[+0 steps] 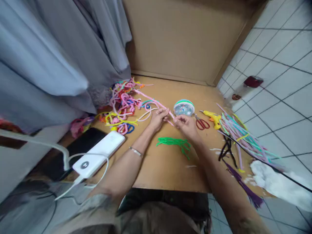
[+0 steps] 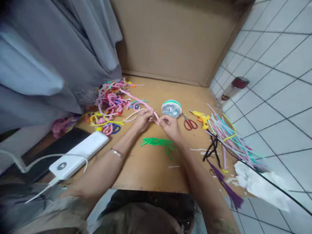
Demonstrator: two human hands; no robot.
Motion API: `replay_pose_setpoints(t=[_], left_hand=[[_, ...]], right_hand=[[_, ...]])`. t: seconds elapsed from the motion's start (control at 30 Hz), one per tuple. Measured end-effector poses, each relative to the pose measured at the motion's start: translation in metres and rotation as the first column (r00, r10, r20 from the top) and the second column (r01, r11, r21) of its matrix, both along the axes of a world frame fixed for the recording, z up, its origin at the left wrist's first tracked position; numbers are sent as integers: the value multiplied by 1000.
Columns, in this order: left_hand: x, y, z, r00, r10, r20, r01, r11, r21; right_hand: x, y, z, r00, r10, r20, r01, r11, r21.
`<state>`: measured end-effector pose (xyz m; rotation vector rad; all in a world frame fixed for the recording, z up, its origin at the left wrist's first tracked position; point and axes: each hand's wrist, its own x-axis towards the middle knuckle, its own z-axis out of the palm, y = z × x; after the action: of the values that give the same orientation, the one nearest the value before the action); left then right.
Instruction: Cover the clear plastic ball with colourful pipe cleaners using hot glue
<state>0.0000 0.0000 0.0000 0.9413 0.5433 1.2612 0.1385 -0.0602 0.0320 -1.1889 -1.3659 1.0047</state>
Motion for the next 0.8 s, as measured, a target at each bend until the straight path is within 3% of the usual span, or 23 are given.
replay_pose_setpoints(t=[0.2, 0.47, 0.57, 0.67, 0.8], left_hand=[[0, -1, 3, 998, 21, 51, -19, 999, -50], [-3, -4, 7, 999, -19, 37, 20, 999, -33], [-3, -5, 8, 997, -54, 48, 54, 999, -1], [-3, -6, 9, 995, -99, 34, 98, 995, 20], [-4, -9, 9, 985, -164, -53, 164, 986, 10]], right_hand=[[-3, -3, 0, 981, 73, -181, -108, 975, -193], [-2, -4, 4, 969, 96, -229, -159, 949, -272], [-2, -4, 4, 985, 59, -161, -96, 968, -231], [-3, -3, 5, 998, -37, -43, 34, 996, -80], [-3, -3, 5, 986, -140, 89, 132, 987, 94]])
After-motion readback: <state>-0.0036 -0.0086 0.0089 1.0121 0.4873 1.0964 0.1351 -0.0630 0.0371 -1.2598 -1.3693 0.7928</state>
